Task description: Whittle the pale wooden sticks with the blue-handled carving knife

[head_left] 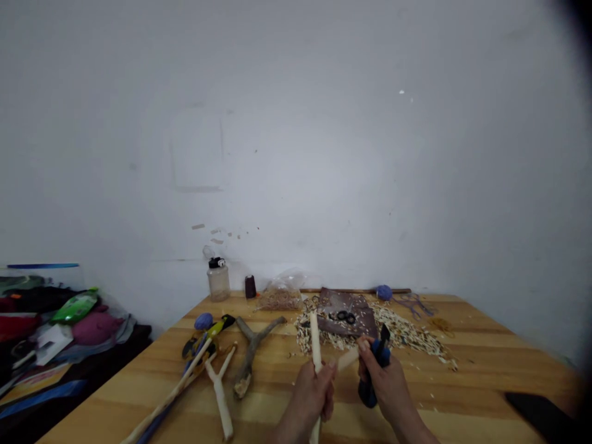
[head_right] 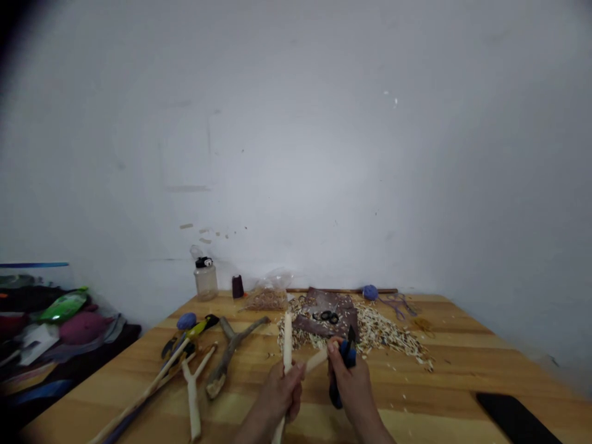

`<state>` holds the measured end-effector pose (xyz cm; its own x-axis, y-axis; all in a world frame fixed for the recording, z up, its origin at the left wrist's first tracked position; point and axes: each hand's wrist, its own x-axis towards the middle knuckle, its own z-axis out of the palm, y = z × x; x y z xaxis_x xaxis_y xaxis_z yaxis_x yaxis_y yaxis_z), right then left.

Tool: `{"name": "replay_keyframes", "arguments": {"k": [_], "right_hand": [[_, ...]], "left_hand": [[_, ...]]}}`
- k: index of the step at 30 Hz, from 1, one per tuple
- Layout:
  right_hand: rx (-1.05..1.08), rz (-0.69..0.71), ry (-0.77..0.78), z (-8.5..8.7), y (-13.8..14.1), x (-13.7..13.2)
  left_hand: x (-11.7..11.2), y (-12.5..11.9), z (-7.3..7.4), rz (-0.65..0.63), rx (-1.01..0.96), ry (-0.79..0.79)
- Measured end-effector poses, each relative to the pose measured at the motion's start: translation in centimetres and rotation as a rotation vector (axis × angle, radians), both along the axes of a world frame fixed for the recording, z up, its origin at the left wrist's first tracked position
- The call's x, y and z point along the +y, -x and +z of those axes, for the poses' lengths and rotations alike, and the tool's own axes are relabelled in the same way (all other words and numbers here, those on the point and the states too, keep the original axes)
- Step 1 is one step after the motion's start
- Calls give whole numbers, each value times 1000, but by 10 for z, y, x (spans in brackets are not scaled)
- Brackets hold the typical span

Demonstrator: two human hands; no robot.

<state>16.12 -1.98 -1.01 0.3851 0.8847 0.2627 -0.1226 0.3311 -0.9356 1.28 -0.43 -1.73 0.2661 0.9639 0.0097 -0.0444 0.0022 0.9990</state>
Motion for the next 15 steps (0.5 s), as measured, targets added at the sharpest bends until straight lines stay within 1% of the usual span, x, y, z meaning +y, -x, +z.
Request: {"name": "replay_keyframes", "arguments": {"k": [2, 3, 5, 8, 10, 11, 13, 15], "right_hand": [[-10, 26, -2, -3, 2, 1], [-7, 34, -11, -5, 2, 1], [-15, 51, -16, -8, 2, 2], [-16, 36, 23, -7, 0, 1], [-9, 4, 58, -5, -1, -1], [-7, -10, 70, -4, -1, -2], [8, -9, 81, -2, 1, -5], [40, 46, 76, 0, 5, -9]], "left_hand": [[2, 0, -4, 49, 63, -12], [4, 0, -6, 40, 63, 3], [5, 0, -7, 7, 3, 34], [4, -2, -3, -21, -161, 29], [2, -4, 0, 24, -244, 11], [2, -5, 2, 58, -255, 3], [2, -6, 3, 111, -232, -17], [4, -6, 2, 167, -179, -15]]}}
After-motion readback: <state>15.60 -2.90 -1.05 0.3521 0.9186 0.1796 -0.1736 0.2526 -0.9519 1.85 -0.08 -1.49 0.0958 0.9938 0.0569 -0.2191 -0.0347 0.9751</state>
